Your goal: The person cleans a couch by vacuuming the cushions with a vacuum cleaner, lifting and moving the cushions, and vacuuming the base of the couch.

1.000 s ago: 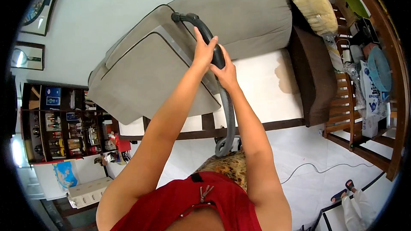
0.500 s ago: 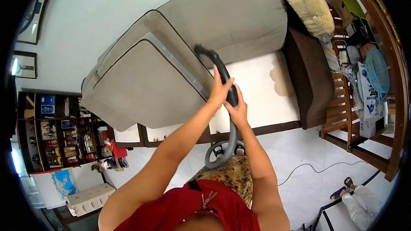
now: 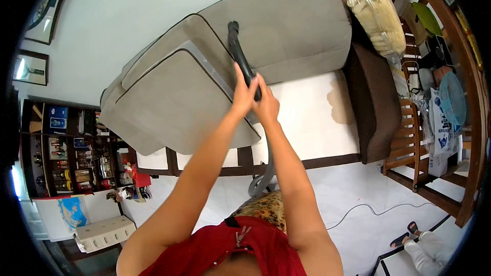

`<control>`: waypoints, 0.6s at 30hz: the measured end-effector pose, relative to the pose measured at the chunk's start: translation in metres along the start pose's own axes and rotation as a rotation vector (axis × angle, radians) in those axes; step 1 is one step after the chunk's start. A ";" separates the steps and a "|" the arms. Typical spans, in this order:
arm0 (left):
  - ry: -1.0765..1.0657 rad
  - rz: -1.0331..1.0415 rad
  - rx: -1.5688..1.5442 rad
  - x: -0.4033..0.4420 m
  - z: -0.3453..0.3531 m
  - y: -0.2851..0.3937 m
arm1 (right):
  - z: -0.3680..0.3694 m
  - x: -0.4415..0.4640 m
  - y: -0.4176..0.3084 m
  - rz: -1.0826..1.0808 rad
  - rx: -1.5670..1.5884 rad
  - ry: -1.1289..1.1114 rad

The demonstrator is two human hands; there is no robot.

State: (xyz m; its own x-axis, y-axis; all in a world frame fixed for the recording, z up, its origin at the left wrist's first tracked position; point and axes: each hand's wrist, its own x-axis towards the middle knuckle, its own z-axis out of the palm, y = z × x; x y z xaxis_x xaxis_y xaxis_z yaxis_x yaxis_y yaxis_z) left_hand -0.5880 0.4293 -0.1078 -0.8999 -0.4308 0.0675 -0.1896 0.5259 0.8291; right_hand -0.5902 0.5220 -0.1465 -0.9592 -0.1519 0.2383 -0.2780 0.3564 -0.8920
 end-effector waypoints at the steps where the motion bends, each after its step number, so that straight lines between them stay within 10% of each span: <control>1: -0.019 0.004 -0.056 -0.017 0.006 -0.010 | -0.002 -0.018 0.009 0.002 -0.022 -0.006; 9: -0.056 -0.068 -0.101 -0.081 0.008 -0.010 | -0.026 -0.082 0.002 0.023 -0.038 -0.023; 18: 0.168 -0.041 -0.509 0.040 -0.072 0.037 | -0.018 0.065 -0.097 -0.260 -0.237 -0.184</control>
State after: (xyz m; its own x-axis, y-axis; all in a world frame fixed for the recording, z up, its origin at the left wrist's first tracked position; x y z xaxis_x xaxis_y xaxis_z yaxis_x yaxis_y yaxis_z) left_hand -0.6025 0.3785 -0.0345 -0.8124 -0.5771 0.0833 0.0290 0.1026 0.9943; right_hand -0.6268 0.4941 -0.0377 -0.8361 -0.4200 0.3529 -0.5353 0.4838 -0.6924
